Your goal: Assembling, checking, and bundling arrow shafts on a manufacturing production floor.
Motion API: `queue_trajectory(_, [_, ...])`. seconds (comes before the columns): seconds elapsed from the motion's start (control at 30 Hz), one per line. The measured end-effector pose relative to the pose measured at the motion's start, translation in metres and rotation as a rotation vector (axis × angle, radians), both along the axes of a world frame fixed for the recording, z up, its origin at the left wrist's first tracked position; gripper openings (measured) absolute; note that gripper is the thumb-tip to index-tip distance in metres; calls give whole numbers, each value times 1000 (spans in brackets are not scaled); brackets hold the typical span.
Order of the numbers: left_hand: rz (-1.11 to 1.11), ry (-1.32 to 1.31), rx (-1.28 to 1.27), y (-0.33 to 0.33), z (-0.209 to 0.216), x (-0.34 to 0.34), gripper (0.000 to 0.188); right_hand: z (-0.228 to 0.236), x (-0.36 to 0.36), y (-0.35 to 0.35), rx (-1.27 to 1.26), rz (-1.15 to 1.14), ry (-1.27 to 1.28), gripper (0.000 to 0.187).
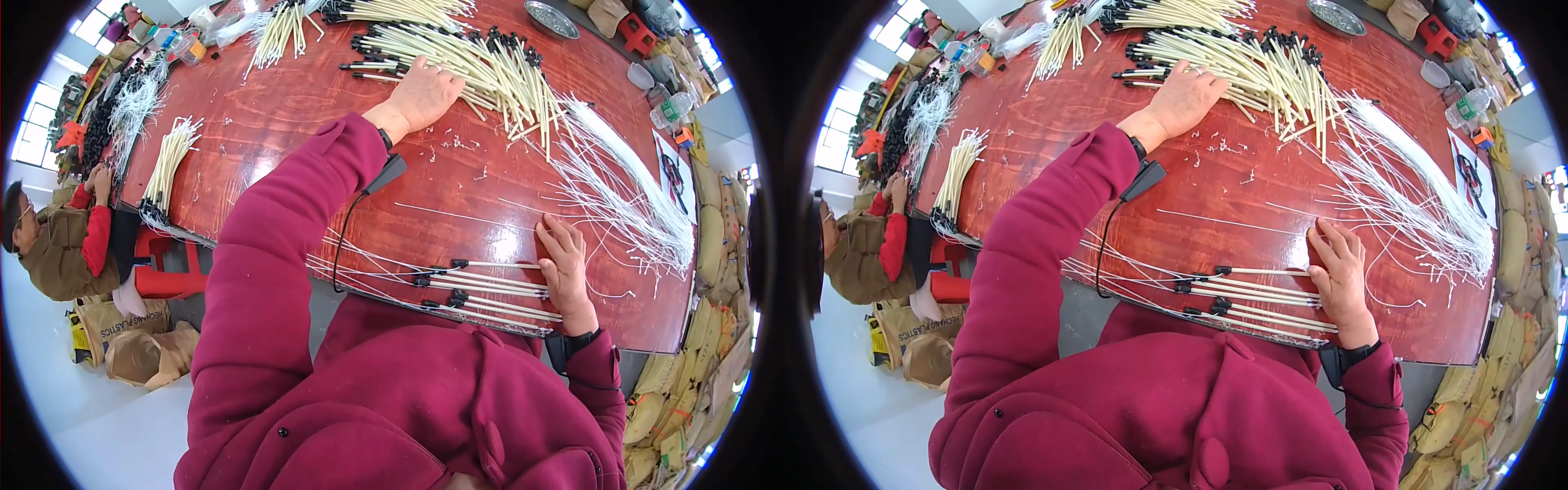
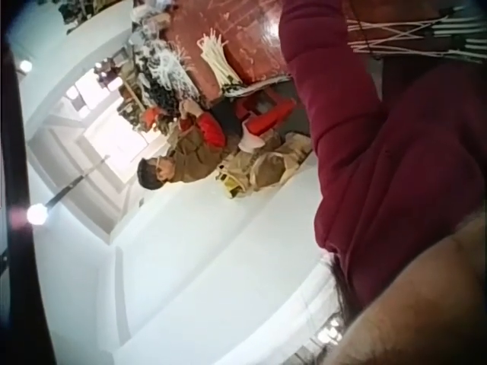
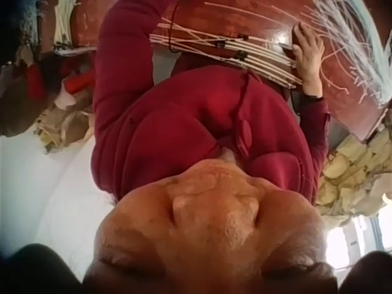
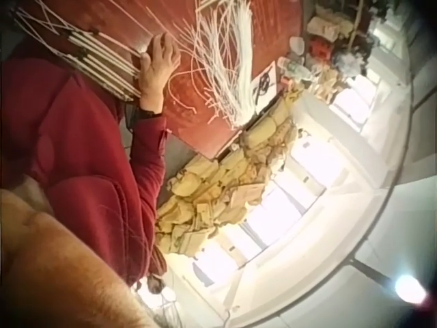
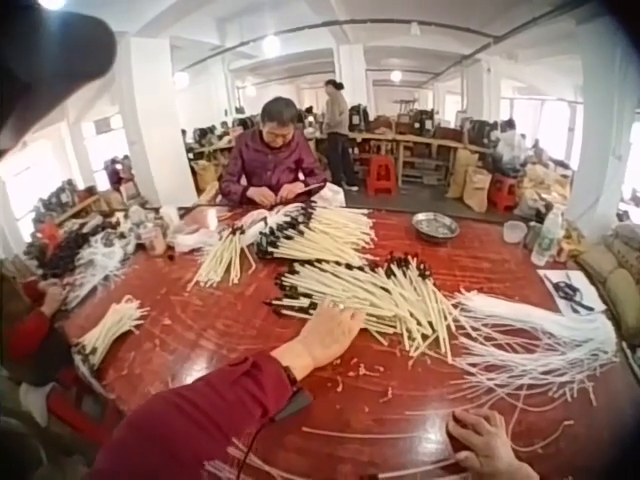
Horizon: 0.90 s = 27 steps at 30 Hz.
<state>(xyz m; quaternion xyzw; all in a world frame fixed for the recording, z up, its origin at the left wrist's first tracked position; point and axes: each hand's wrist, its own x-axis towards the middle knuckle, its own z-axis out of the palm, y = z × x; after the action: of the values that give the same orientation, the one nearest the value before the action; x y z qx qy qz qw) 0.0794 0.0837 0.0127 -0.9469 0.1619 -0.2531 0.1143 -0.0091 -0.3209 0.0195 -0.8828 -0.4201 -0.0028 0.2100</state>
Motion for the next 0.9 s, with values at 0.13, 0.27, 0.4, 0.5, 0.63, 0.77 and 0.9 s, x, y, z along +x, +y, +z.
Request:
queue_trajectory(0.13, [-34, -9, 37, 4, -3, -4, 13, -3, -4, 1, 57, -13, 17, 59])
queue_trajectory(0.27, [15, 108, 49, 9, -12, -6, 13, -5, -8, 3, 63, -13, 21, 59])
queue_trajectory(0.4, [-13, 51, -8, 9, -11, -12, 16, -6, -6, 3, 74, -7, 19, 58])
queue_trajectory(0.5, [-126, -23, -87, 11, 10, -35, 9, -7, -3, 4, 64, -1, 32, 58])
queue_trajectory(0.63, [-171, 108, -582, 10, 24, -107, 9, -6, -3, 1, 63, -14, 27, 59])
queue_trajectory(0.77, [-63, 169, -774, 27, 17, -185, 12, -9, 0, 1, 64, -13, 14, 58])
queue_trajectory(0.9, [49, 381, -942, 25, 5, -228, 16, -12, 0, -1, 69, -16, -8, 57])
